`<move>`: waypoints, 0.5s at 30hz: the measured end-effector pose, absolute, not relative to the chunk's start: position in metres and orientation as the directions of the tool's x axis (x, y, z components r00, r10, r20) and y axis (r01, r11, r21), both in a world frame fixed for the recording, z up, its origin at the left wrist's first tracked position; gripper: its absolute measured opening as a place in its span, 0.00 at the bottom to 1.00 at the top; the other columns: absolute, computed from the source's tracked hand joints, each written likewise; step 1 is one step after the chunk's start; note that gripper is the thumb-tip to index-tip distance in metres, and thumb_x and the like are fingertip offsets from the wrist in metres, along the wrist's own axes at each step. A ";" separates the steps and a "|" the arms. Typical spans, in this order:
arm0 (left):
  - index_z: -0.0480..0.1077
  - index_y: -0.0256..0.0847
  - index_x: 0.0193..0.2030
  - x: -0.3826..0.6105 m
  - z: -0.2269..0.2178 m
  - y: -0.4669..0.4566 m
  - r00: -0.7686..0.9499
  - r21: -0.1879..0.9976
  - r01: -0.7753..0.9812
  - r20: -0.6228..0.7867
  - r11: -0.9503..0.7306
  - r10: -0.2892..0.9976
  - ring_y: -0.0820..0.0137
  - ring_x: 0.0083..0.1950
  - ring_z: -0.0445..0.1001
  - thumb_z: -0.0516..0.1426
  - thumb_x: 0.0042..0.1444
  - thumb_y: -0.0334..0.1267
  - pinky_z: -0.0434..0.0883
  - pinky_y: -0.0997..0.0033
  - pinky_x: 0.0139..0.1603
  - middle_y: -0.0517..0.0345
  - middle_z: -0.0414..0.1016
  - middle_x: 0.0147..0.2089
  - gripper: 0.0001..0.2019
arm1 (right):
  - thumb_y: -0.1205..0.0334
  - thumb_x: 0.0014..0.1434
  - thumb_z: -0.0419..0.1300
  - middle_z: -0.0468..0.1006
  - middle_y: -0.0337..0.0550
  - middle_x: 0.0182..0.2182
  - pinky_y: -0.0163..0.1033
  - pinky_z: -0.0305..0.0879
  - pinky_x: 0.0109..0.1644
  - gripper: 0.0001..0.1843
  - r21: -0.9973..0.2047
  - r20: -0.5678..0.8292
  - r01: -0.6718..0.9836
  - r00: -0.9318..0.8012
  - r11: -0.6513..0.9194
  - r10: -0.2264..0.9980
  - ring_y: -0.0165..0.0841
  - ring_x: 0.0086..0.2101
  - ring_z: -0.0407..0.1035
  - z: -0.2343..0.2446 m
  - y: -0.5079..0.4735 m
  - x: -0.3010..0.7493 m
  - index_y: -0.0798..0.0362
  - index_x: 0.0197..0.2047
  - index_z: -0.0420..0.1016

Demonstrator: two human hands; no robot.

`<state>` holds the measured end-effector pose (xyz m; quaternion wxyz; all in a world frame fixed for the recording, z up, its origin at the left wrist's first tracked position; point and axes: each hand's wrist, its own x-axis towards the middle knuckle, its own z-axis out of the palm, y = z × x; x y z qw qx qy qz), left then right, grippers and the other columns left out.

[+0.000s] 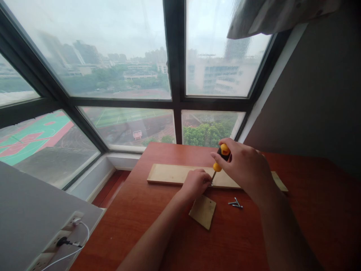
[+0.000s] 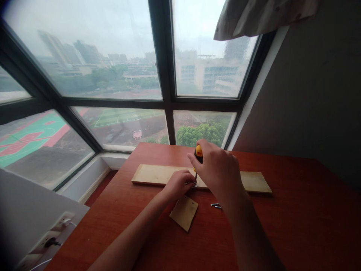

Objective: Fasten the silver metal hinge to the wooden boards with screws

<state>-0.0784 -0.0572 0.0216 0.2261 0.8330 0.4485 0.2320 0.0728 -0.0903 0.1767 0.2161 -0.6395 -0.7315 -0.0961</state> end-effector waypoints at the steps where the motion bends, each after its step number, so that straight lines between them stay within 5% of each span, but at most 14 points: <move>1: 0.77 0.42 0.33 -0.078 0.021 -0.057 0.488 0.588 0.639 0.188 -0.496 0.852 0.70 0.34 0.70 0.55 0.52 0.31 0.64 0.75 0.36 0.58 0.74 0.34 0.08 | 0.50 0.57 0.55 0.80 0.39 0.34 0.42 0.60 0.30 0.16 -0.150 0.437 0.971 -0.105 0.188 0.893 0.42 0.32 0.74 0.176 -0.090 0.074 0.44 0.47 0.70; 6: 0.77 0.43 0.34 -0.079 0.021 -0.057 0.492 0.592 0.639 0.176 -0.491 0.853 0.69 0.36 0.71 0.55 0.52 0.32 0.65 0.74 0.39 0.57 0.74 0.36 0.09 | 0.62 0.53 0.56 0.76 0.39 0.49 0.41 0.63 0.37 0.23 -0.228 0.424 0.902 -0.247 0.367 0.871 0.39 0.42 0.73 0.177 -0.094 0.078 0.45 0.54 0.65; 11: 0.76 0.42 0.33 -0.079 0.023 -0.057 0.492 0.578 0.650 0.175 -0.494 0.853 0.70 0.35 0.70 0.55 0.52 0.32 0.64 0.75 0.37 0.58 0.74 0.35 0.08 | 0.46 0.55 0.58 0.79 0.41 0.36 0.40 0.57 0.28 0.20 -0.164 0.465 0.964 -0.113 0.211 0.878 0.40 0.31 0.73 0.177 -0.091 0.076 0.45 0.48 0.69; 15: 0.76 0.42 0.32 -0.078 0.024 -0.057 0.487 0.575 0.658 0.168 -0.486 0.857 0.70 0.34 0.70 0.55 0.51 0.31 0.64 0.75 0.37 0.58 0.74 0.35 0.08 | 0.51 0.54 0.59 0.78 0.38 0.28 0.38 0.55 0.27 0.15 -0.180 0.448 0.953 -0.141 0.243 0.883 0.38 0.27 0.71 0.176 -0.089 0.074 0.45 0.44 0.71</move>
